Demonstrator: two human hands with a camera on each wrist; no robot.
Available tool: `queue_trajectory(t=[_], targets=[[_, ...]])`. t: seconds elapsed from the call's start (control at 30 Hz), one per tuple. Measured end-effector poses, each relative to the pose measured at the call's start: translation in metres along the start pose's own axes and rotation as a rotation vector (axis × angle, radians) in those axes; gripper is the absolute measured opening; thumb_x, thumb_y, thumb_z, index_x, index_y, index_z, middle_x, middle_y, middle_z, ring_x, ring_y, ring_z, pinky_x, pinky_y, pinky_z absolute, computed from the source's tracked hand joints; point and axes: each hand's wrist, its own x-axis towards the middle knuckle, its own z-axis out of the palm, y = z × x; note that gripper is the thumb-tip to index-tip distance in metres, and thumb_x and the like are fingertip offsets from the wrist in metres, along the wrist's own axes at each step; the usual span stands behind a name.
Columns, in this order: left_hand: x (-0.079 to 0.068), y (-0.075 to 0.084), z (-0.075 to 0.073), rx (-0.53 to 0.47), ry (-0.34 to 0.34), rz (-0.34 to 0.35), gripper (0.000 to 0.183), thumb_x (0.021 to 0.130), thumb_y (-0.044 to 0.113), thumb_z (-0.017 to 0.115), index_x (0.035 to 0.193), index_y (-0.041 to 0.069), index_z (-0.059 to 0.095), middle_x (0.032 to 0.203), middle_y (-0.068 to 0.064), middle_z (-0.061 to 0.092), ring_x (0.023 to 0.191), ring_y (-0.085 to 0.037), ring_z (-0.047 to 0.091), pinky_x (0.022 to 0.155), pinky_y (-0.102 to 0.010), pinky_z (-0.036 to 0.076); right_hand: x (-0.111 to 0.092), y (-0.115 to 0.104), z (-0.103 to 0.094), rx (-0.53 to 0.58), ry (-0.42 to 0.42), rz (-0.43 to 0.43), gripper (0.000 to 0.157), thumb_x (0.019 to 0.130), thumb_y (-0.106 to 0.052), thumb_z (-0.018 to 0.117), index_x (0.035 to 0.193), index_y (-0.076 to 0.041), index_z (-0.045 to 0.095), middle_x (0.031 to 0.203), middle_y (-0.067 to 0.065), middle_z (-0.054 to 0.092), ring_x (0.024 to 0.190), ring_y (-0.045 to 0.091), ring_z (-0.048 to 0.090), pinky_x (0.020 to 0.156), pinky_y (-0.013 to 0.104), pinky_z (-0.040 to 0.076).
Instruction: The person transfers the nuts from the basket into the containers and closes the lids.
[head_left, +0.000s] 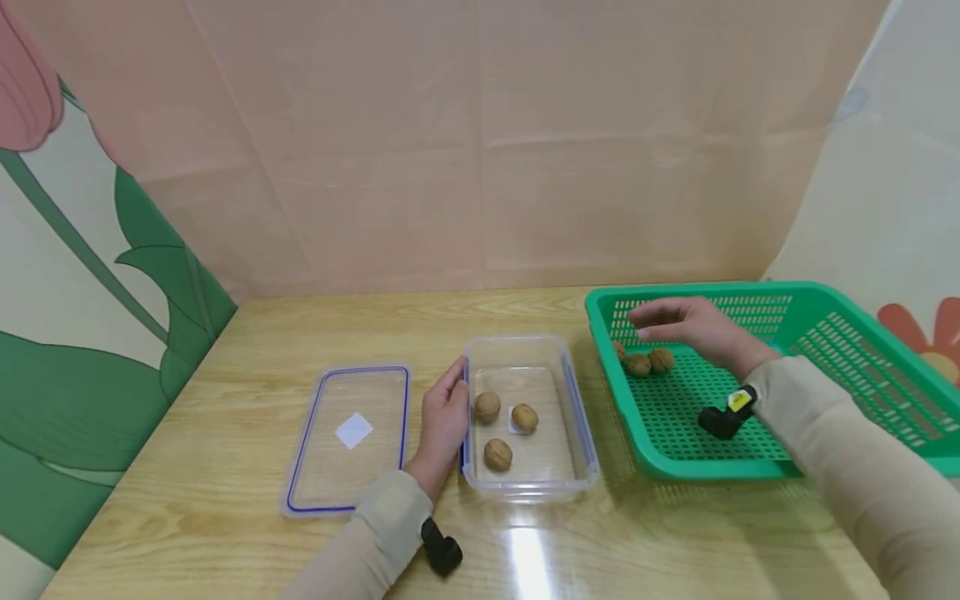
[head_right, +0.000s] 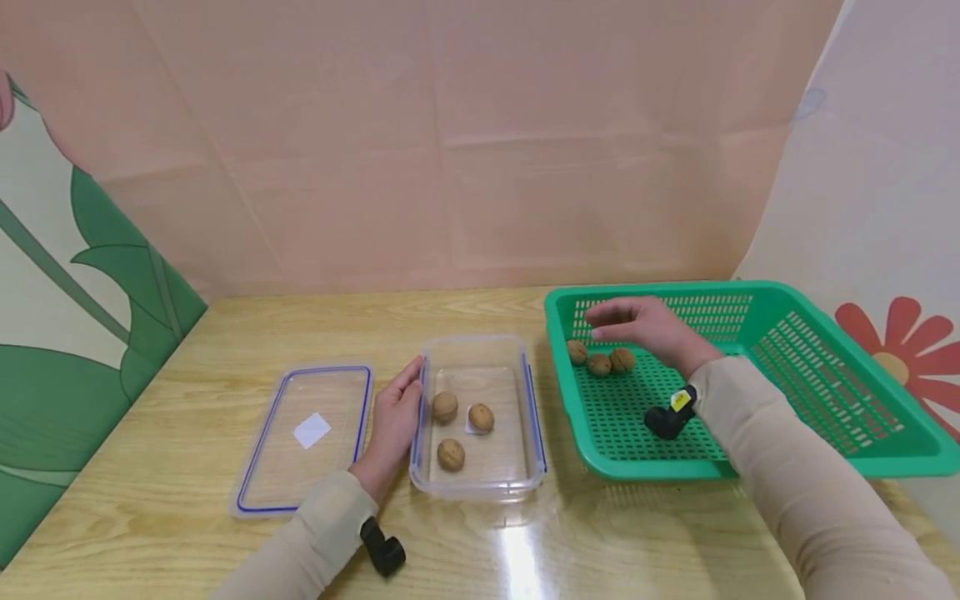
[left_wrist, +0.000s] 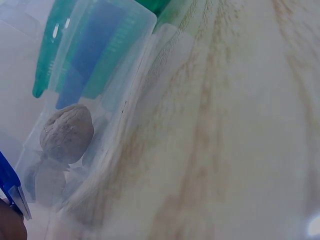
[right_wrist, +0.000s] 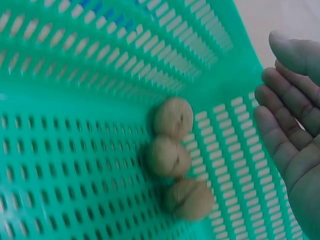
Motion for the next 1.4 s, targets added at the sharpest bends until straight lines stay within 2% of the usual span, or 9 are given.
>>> queue_trajectory(t=[0.17, 0.23, 0.3, 0.4, 0.47, 0.63, 0.8, 1.13, 1.4], targets=[[0.000, 0.001, 0.000, -0.003, -0.002, 0.003, 0.040, 0.092, 0.008, 0.045, 0.131, 0.011, 0.051, 0.138, -0.005, 0.047, 0.132, -0.021, 0.038, 0.111, -0.035, 0.031, 0.001, 0.017, -0.009, 0.019, -0.010, -0.016, 0.050, 0.085, -0.023, 0.066, 0.125, 0.004, 0.052, 0.108, -0.015, 0.063, 0.099, 0.000, 0.057, 0.083, 0.015, 0.046], [0.000, 0.001, 0.000, -0.003, -0.002, 0.004, 0.040, 0.092, 0.008, 0.045, 0.131, 0.011, 0.051, 0.138, -0.005, 0.047, 0.132, -0.021, 0.038, 0.110, -0.035, 0.031, 0.001, 0.023, -0.011, 0.019, -0.024, -0.014, 0.051, 0.085, -0.023, 0.066, 0.125, 0.005, 0.051, 0.108, -0.015, 0.063, 0.100, 0.000, 0.057, 0.083, 0.014, 0.046], [0.000, 0.002, 0.000, -0.004, -0.004, -0.001, 0.040, 0.092, 0.008, 0.045, 0.131, 0.011, 0.051, 0.138, -0.004, 0.047, 0.132, -0.021, 0.038, 0.110, -0.035, 0.031, 0.002, 0.028, -0.013, 0.014, -0.036, 0.008, 0.051, 0.085, -0.022, 0.066, 0.125, 0.005, 0.051, 0.112, -0.009, 0.063, 0.099, 0.000, 0.057, 0.083, 0.015, 0.047], [0.000, 0.002, 0.000, -0.006, -0.006, -0.008, 0.040, 0.092, 0.009, 0.045, 0.132, 0.011, 0.051, 0.138, -0.004, 0.047, 0.132, -0.020, 0.038, 0.110, -0.034, 0.031, 0.003, 0.033, -0.015, -0.012, -0.053, 0.054, 0.055, 0.083, -0.024, 0.068, 0.127, 0.004, 0.050, 0.123, 0.009, 0.059, 0.100, 0.001, 0.057, 0.084, 0.018, 0.048], [0.000, 0.003, -0.001, -0.005, -0.004, -0.001, 0.040, 0.092, 0.008, 0.045, 0.131, 0.011, 0.051, 0.138, -0.005, 0.047, 0.131, -0.021, 0.039, 0.110, -0.034, 0.032, 0.005, 0.036, -0.016, -0.027, -0.064, 0.072, 0.057, 0.083, -0.025, 0.068, 0.129, 0.003, 0.049, 0.129, 0.019, 0.054, 0.105, 0.008, 0.057, 0.086, 0.023, 0.049], [0.000, 0.003, -0.001, -0.005, 0.003, 0.009, 0.040, 0.091, 0.007, 0.045, 0.131, 0.010, 0.051, 0.138, -0.006, 0.047, 0.130, -0.021, 0.040, 0.109, -0.034, 0.033, 0.007, 0.044, -0.016, -0.069, -0.088, 0.084, 0.060, 0.082, -0.026, 0.069, 0.130, 0.002, 0.047, 0.132, 0.024, 0.049, 0.119, 0.037, 0.048, 0.096, 0.046, 0.046], [-0.003, 0.007, -0.002, -0.019, -0.011, 0.018, 0.040, 0.092, 0.004, 0.044, 0.131, 0.007, 0.050, 0.138, -0.009, 0.047, 0.131, -0.024, 0.039, 0.110, -0.036, 0.032, 0.008, 0.052, -0.016, -0.074, -0.123, 0.086, 0.061, 0.082, -0.025, 0.069, 0.131, 0.004, 0.046, 0.134, 0.026, 0.047, 0.123, 0.044, 0.041, 0.099, 0.059, 0.038], [0.000, 0.003, -0.001, -0.014, -0.001, 0.028, 0.039, 0.092, 0.004, 0.044, 0.130, 0.008, 0.052, 0.137, -0.008, 0.048, 0.130, -0.024, 0.039, 0.110, -0.036, 0.032, 0.013, 0.061, -0.016, -0.112, -0.179, 0.091, 0.063, 0.080, -0.025, 0.071, 0.130, 0.004, 0.047, 0.133, 0.025, 0.047, 0.123, 0.045, 0.041, 0.101, 0.059, 0.036], [0.001, 0.004, 0.000, -0.014, -0.003, 0.003, 0.040, 0.092, 0.005, 0.044, 0.131, 0.009, 0.051, 0.138, -0.007, 0.047, 0.131, -0.023, 0.039, 0.109, -0.036, 0.032, 0.017, 0.062, -0.013, -0.198, -0.239, 0.116, 0.066, 0.075, -0.026, 0.075, 0.130, 0.001, 0.050, 0.136, 0.027, 0.043, 0.119, 0.041, 0.046, 0.093, 0.049, 0.047]])
